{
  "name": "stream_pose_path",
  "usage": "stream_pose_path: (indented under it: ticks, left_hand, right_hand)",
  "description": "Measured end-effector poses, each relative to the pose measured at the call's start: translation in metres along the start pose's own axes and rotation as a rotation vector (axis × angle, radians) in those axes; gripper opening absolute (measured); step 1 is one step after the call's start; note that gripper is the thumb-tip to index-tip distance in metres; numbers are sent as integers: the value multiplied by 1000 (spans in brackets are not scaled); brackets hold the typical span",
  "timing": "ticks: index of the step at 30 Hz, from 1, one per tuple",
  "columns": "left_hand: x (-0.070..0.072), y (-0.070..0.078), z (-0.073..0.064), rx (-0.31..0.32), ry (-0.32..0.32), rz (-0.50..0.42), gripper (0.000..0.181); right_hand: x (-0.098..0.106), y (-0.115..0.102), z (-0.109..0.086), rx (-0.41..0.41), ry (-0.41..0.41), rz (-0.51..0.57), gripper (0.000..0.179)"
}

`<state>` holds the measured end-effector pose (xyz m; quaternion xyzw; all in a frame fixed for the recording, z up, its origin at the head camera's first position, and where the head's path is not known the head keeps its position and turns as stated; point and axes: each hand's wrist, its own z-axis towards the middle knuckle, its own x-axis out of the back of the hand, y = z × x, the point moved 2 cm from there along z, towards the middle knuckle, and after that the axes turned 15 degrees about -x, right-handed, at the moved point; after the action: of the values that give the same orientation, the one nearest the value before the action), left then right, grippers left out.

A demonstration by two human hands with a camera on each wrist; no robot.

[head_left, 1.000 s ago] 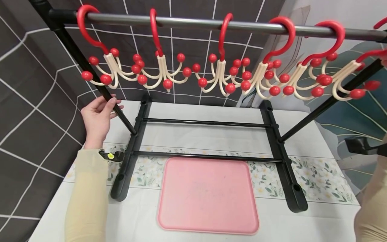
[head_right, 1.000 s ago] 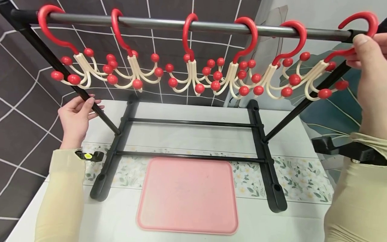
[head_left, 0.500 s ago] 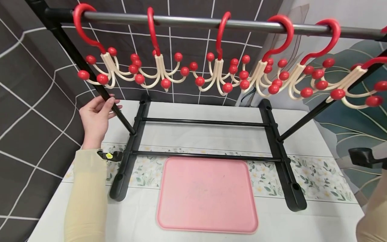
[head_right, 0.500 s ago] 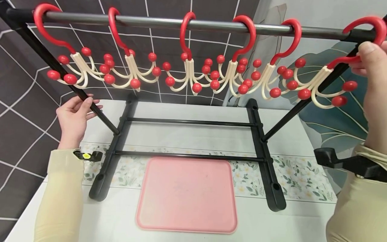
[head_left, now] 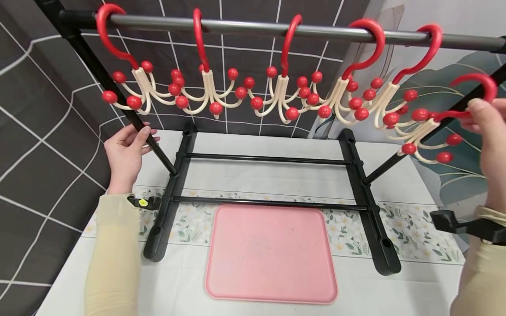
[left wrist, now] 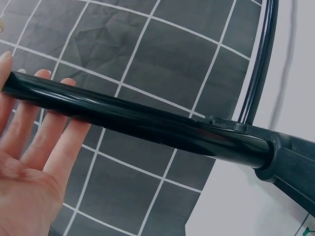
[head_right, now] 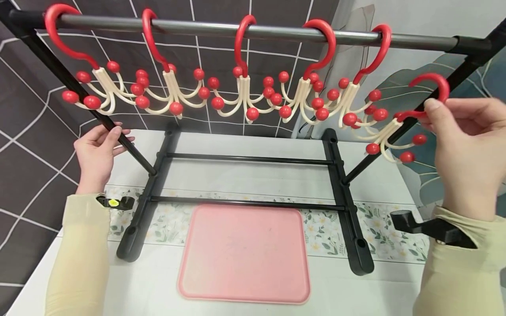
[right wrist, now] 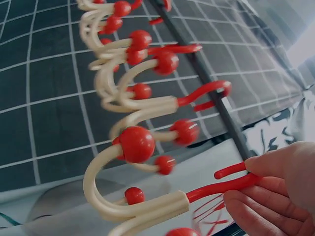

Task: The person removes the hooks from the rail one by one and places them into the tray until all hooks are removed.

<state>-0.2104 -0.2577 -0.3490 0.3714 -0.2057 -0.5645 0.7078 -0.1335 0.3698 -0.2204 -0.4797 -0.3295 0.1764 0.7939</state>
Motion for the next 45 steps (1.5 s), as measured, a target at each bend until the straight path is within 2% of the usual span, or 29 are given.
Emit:
stream_pose_path:
  ticks: [4, 7, 12, 20, 25, 29, 40, 45]
  left_hand:
    - [0, 0, 1, 5, 0, -12, 29]
    - [1, 0, 1, 4, 0, -18, 28]
    - [1, 1, 1, 4, 2, -26, 28]
    - [1, 1, 1, 15, -4, -23, 28]
    - [2, 1, 2, 18, -1, -29, 28]
    - [2, 1, 1, 14, -3, -30, 27]
    - [1, 0, 1, 16, -5, -30, 29]
    - [1, 0, 1, 9, -5, -10, 28]
  right_hand:
    - [-6, 8, -17, -169, -21, 70, 17]
    - [-15, 18, -29, -201, -72, 63, 26]
    - [-37, 35, -49, -150, -195, 30, 26]
    - [-79, 42, -96, 18, -404, 29, 18]
    - [-103, 40, -130, 72, -581, 122, 14]
    - [-119, 36, -155, 85, -715, 194, 11]
    - [-162, 31, -218, -13, -1002, 356, 11]
    - [-182, 35, -247, 27, -1124, 406, 11]
